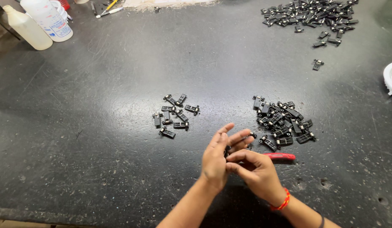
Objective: The person uses red-handled pliers to manipulate small black plastic components on a dark workbench. They repeatedly pick up a component, adjust it with the pliers, and place it into a separate pile, continuing this process throughout the clip.
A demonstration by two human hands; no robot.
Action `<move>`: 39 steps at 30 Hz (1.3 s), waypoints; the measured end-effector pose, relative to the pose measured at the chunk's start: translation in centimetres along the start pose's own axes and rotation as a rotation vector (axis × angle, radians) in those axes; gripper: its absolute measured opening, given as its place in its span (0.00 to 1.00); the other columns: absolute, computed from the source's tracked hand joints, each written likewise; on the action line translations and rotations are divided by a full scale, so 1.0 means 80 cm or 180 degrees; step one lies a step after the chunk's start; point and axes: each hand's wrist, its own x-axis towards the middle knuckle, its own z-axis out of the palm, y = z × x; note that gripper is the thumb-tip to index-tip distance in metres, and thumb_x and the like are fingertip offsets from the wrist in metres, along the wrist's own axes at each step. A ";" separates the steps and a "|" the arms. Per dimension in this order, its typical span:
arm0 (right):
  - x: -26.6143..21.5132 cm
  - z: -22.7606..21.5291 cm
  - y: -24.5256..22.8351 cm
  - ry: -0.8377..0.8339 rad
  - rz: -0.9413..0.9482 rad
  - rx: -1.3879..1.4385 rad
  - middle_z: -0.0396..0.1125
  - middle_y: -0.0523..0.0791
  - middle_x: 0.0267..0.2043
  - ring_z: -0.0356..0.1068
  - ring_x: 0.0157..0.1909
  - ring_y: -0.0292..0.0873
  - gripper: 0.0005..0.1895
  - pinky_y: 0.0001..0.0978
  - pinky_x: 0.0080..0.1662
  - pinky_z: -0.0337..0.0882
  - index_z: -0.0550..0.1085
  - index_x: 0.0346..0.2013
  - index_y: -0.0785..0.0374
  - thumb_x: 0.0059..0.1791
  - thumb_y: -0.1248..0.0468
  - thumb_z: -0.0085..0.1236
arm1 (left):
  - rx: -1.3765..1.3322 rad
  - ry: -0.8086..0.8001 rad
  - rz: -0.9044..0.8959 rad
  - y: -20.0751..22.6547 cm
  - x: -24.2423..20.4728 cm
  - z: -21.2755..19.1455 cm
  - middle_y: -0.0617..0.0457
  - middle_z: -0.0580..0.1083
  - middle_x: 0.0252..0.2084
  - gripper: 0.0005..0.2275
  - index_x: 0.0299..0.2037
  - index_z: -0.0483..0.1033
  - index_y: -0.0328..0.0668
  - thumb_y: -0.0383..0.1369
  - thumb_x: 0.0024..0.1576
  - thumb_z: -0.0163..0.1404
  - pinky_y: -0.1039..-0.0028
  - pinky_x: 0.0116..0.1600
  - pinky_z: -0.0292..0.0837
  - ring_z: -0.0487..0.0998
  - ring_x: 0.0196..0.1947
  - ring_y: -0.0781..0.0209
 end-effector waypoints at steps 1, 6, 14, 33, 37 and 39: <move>-0.002 0.002 -0.001 -0.0027 -0.0241 -0.0105 0.76 0.44 0.35 0.74 0.39 0.35 0.06 0.25 0.44 0.72 0.81 0.36 0.68 0.45 0.72 0.65 | 0.0211 -0.0134 0.0264 -0.009 -0.002 -0.001 0.42 0.79 0.51 0.20 0.65 0.60 0.37 0.39 0.67 0.30 0.73 0.56 0.77 0.79 0.51 0.57; -0.003 0.000 -0.007 0.0007 -0.0322 -0.0040 0.76 0.44 0.38 0.73 0.40 0.35 0.07 0.26 0.45 0.72 0.81 0.36 0.69 0.44 0.74 0.64 | 0.0684 0.0080 0.0514 -0.053 0.014 -0.031 0.48 0.77 0.39 0.22 0.50 0.73 0.31 0.46 0.69 0.35 0.73 0.47 0.75 0.76 0.39 0.64; 0.006 -0.007 0.005 -0.0204 0.0212 0.1044 0.74 0.45 0.42 0.74 0.44 0.36 0.07 0.28 0.50 0.75 0.78 0.40 0.72 0.47 0.75 0.60 | 0.0576 0.0604 0.0773 -0.068 0.033 -0.060 0.55 0.62 0.33 0.16 0.45 0.69 0.35 0.44 0.72 0.45 0.72 0.35 0.57 0.59 0.32 0.65; 0.013 -0.026 -0.002 0.0531 0.0144 0.0992 0.76 0.45 0.40 0.75 0.42 0.35 0.08 0.28 0.47 0.75 0.78 0.43 0.71 0.49 0.72 0.59 | 0.2427 0.0038 0.1748 -0.039 -0.009 -0.007 0.50 0.75 0.47 0.15 0.51 0.78 0.32 0.38 0.69 0.44 0.73 0.55 0.72 0.77 0.49 0.61; 0.014 -0.041 -0.011 0.0778 0.0382 0.0497 0.76 0.45 0.38 0.76 0.39 0.36 0.09 0.29 0.42 0.76 0.80 0.43 0.70 0.49 0.72 0.59 | 0.1526 0.0234 0.1126 -0.021 -0.002 -0.019 0.51 0.75 0.40 0.14 0.61 0.73 0.43 0.34 0.67 0.49 0.76 0.45 0.70 0.73 0.39 0.66; 0.018 -0.046 -0.012 0.0733 0.0162 0.0558 0.75 0.45 0.39 0.76 0.40 0.36 0.09 0.27 0.44 0.76 0.80 0.43 0.69 0.49 0.72 0.59 | 0.1117 0.0166 0.0846 -0.014 0.000 -0.023 0.53 0.75 0.38 0.15 0.64 0.72 0.46 0.34 0.67 0.47 0.79 0.41 0.68 0.70 0.36 0.69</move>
